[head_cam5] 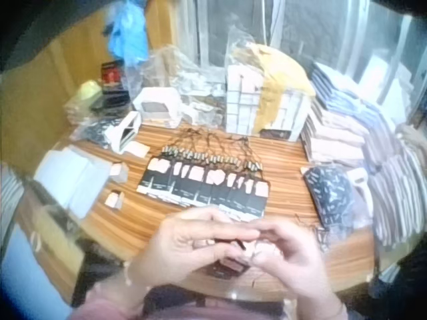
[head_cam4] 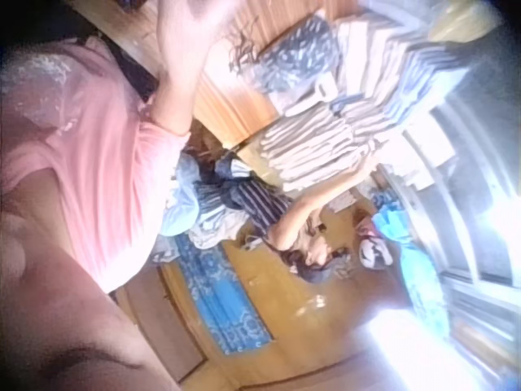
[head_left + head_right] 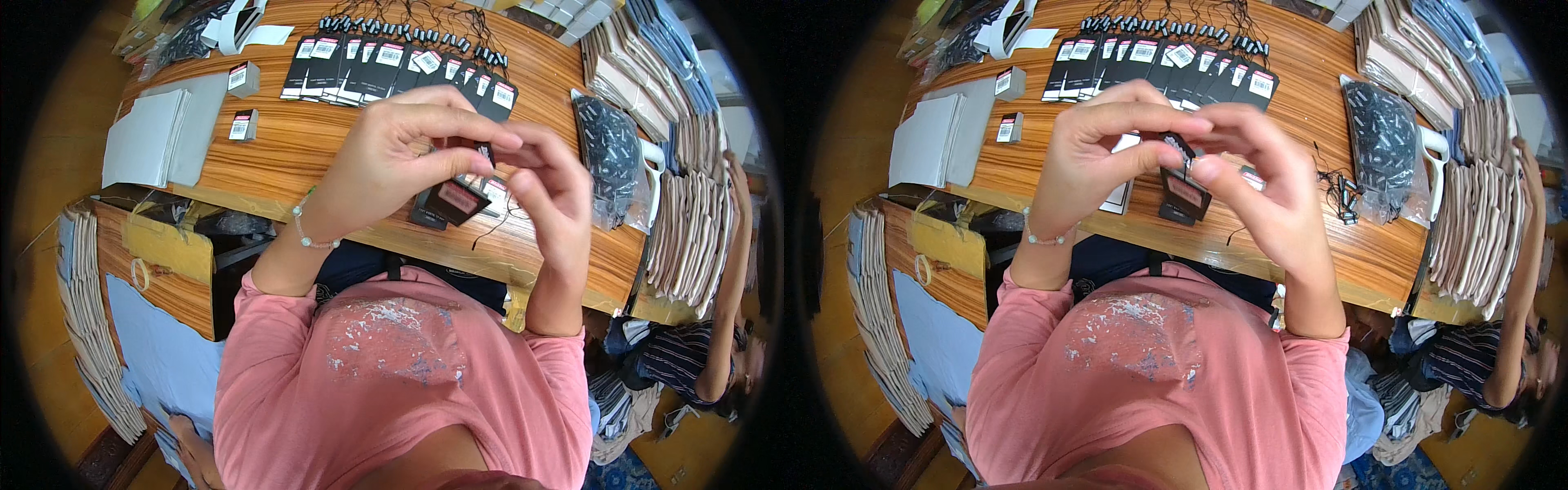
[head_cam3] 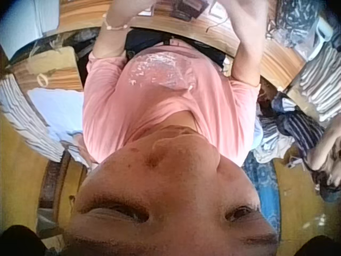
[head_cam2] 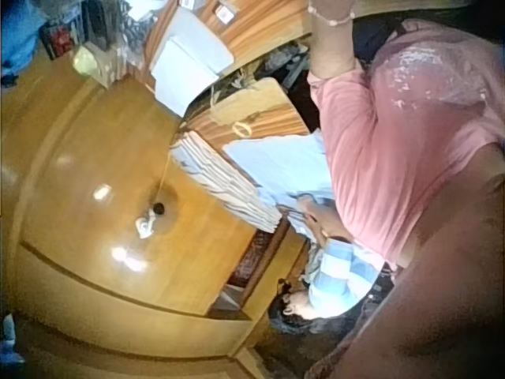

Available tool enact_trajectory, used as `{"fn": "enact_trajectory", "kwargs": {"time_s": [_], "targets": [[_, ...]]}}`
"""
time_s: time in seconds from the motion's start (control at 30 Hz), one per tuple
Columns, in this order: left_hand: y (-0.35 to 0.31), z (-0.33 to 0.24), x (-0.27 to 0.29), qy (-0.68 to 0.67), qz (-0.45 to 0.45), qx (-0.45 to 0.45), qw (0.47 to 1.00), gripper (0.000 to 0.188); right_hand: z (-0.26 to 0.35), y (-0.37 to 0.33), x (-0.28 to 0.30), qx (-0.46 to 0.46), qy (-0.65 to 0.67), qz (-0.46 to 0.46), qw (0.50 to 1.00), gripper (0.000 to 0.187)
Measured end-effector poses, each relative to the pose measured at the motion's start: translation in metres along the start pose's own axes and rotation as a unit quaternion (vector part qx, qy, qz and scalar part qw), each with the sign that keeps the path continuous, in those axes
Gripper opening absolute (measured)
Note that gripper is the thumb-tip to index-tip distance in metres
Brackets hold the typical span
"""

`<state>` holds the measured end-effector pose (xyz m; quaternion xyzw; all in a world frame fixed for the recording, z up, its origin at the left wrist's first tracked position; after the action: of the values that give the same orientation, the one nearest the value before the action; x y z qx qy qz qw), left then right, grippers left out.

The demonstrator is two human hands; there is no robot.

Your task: The person attaches plastic security tags and brand labels to black clothing items by hand. The person picks up individual tags and labels, threads a plastic fastener through them, and attaches them to the items before setting the finished pieces aside on the table.

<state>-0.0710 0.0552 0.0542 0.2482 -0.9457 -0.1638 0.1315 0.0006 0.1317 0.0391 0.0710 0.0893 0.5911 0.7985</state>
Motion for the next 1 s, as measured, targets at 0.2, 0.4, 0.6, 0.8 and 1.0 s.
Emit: {"fn": "enact_trajectory", "kwargs": {"time_s": [0.2, 0.4, 0.6, 0.8, 1.0], "targets": [[-0.005, -0.014, 0.055, 0.260, -0.170, -0.126, 0.942, 0.034, -0.045, 0.039, -0.042, -0.137, 0.122, 0.111, 0.977, 0.019], [-0.039, 0.046, 0.040, -0.016, -0.190, 0.001, 0.982, 0.040, -0.060, 0.065, -0.040, -0.109, 0.313, -0.003, 0.943, 0.022], [-0.045, 0.084, 0.054, -0.158, -0.135, 0.066, 0.976, 0.040, -0.090, 0.088, -0.049, -0.153, 0.375, -0.021, 0.914, 0.017], [-0.038, 0.121, 0.075, -0.307, -0.081, 0.139, 0.938, 0.037, -0.111, 0.120, -0.063, -0.196, 0.366, -0.022, 0.910, 0.015], [-0.017, 0.133, 0.108, -0.028, -0.065, 0.086, 0.994, 0.048, -0.119, 0.174, -0.063, -0.182, 0.321, -0.004, 0.930, 0.017]]}}
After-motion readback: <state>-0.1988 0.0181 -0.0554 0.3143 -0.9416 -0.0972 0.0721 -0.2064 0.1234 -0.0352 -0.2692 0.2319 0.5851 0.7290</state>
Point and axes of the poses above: each hand's wrist, its own y-axis towards the middle knuckle, its own x-axis out of the back of the hand, z = x × y, the point moved 10 cm from there along y, towards the middle knuckle, and after that the axes turned 3 degrees about y, right-handed, at the moved point
